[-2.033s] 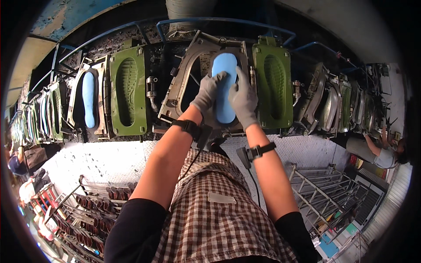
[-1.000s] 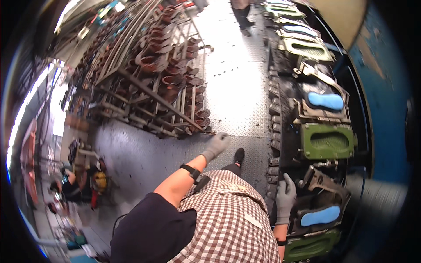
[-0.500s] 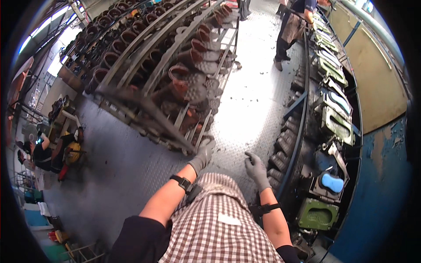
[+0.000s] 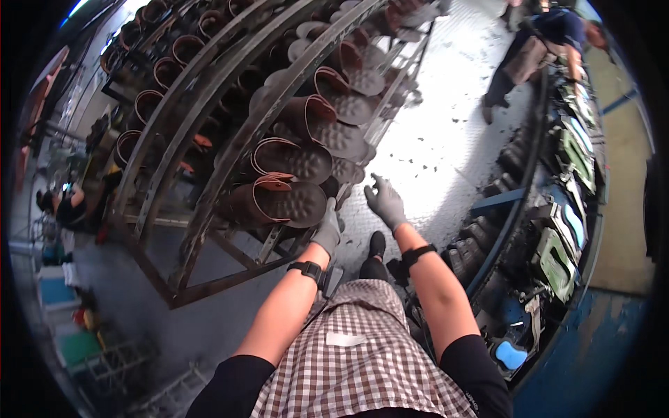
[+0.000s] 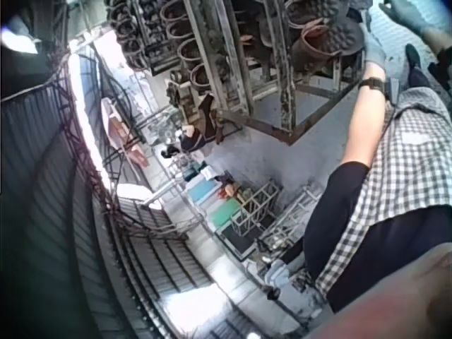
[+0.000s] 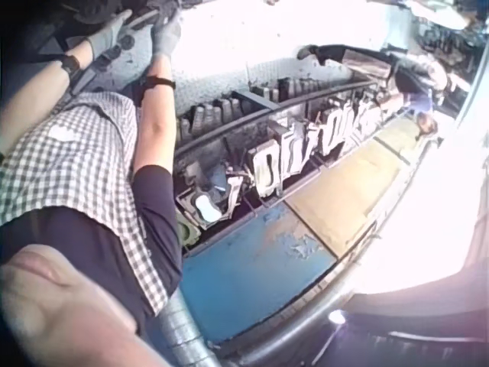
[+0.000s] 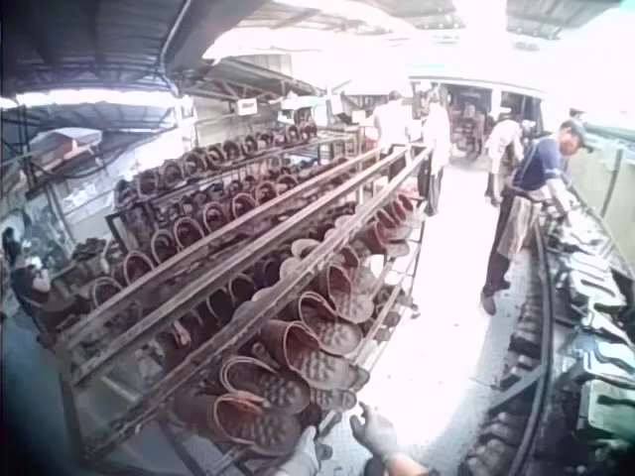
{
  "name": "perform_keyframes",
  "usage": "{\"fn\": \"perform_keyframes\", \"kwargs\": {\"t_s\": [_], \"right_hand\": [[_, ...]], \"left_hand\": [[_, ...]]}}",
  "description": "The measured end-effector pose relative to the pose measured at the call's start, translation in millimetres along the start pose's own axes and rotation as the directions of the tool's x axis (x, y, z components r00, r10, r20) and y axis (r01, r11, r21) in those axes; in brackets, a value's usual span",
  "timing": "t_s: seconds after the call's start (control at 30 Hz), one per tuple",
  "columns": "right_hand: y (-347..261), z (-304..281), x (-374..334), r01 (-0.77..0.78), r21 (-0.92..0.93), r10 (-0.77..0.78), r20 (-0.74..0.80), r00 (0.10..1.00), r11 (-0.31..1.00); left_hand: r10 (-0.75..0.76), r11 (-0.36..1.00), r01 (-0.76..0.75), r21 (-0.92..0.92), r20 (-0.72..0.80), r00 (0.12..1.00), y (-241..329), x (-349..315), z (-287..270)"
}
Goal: Taking shoe components from a rack and placing them onto a rotating molding machine conveyor.
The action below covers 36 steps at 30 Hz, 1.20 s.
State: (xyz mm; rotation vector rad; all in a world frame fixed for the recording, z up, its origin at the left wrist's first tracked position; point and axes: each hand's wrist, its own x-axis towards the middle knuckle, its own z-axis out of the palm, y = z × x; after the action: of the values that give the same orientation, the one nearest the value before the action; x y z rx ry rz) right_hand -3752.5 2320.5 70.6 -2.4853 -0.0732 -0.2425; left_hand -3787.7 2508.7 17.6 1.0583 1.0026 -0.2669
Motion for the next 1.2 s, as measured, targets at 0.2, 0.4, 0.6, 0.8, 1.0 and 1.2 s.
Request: {"fn": "perform_keyframes", "kwargs": {"t_s": [0.2,0.4,0.6,0.8,1.0,1.2], "right_hand": [[-21.1,16.6,95.4,-0.071,-0.013,0.071,0.367,0.927,0.997],[-29.3,120.4,145.5,0.197,0.017,-0.192,0.316,0.929,0.98],[-37.2,216.7,115.8,-0.088,0.691,-0.147,0.274,0.951,0.718],[-36.1,141.8,36.9,-0.145,0.096,0.069,0.55,0.832,0.985],[-9.8,38.6,-72.4,-0.518,0.023,0.451,0.463,0.763,0.855],[4.3,-13.7,-274.4,-0.741,0.309,0.789,-0.056,0.611,0.596]], "left_hand": [[0.117,0.974,-0.192,-0.123,-0.454,0.883,10.9,28.5,5.5],[0.154,0.96,-0.257,-0.112,-0.554,0.818,19.2,46.8,-25.1],[0.191,0.955,-0.284,-0.089,-0.548,0.814,2.3,57.6,-65.1],[0.22,0.957,-0.282,-0.065,-0.469,0.856,-17.1,58.8,-97.9],[0.306,0.952,-0.294,0.088,-0.357,0.883,-32.9,53.4,-126.7],[0.485,0.827,-0.43,0.361,-0.074,0.871,-49.1,54.1,-167.0]]}}
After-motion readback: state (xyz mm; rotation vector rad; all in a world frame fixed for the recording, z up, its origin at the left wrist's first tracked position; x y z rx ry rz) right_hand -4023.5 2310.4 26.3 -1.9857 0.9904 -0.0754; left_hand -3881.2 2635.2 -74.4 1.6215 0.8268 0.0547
